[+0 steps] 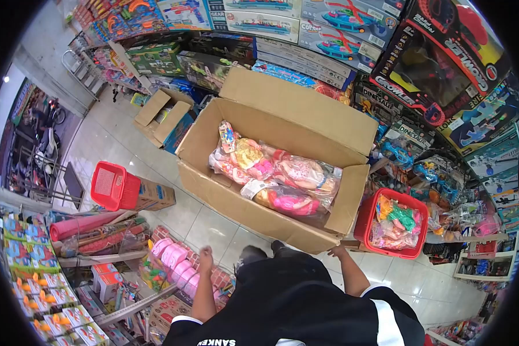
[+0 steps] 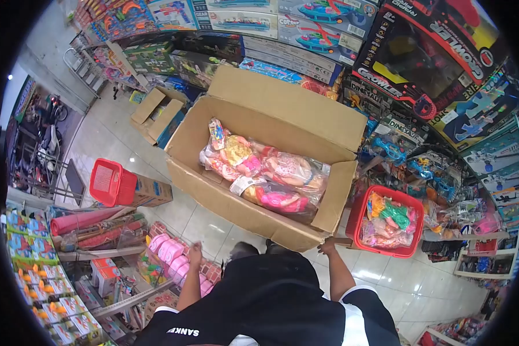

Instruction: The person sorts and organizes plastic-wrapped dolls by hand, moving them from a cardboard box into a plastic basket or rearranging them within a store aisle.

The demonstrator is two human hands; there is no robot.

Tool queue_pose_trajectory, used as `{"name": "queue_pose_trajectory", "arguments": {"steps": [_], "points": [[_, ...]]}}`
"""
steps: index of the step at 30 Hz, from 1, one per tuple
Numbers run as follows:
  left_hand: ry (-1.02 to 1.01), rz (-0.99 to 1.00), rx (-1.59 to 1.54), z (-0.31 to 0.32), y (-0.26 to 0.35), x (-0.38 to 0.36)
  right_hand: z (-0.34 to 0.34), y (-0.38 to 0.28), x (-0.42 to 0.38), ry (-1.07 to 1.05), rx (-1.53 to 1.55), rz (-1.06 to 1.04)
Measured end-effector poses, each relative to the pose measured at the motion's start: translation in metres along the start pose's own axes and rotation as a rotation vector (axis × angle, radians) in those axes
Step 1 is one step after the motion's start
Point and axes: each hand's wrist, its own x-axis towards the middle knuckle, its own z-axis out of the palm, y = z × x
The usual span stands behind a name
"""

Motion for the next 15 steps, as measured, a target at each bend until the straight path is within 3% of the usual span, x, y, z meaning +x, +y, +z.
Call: {"name": "queue_pose_trajectory", "arguments": {"steps": [1, 3, 5, 7, 9, 10, 12, 13, 14, 15], "points": [[0.036, -0.008, 0.017, -0.01, 0.027, 0.024, -0.005, 0.004, -0.001, 0.05, -0.066, -0.128], [0.24, 0.145, -0.079, -0.023, 0.068, 0.072, -0.015, -0.002, -0.007, 0.182, 0.217, 0.028], [0.31, 0.282, -0.22, -0.043, 0.138, 0.108, -0.026, -0.015, -0.03, 0.273, 0.356, 0.161], [0.388, 0.56, -0.186, -0.057, 0.225, 0.123, -0.038, -0.017, -0.048, 0.293, 0.427, 0.224], [0.371, 0.691, -0.198, -0.06, 0.306, 0.124, -0.048, -0.017, -0.069, 0.376, 0.686, 0.332], [0.345, 0.695, -0.197, -0.058, 0.336, 0.128, -0.053, -0.02, -0.081, 0.489, 0.818, 0.382], [0.401, 0.904, 0.047, -0.048, 0.385, 0.137, -0.061, -0.01, -0.095, 0.805, 1.112, 0.385], [0.381, 0.908, 0.039, -0.041, 0.409, 0.138, -0.065, -0.016, -0.103, 1.057, 0.967, 0.347], [0.234, 0.984, 0.054, -0.035, 0.432, 0.139, -0.074, -0.002, -0.097, 1.42, 0.748, 0.478], [0.086, 1.056, 0.067, -0.022, 0.449, 0.141, -0.09, -0.038, -0.13, 1.374, 0.881, 0.547]]}}
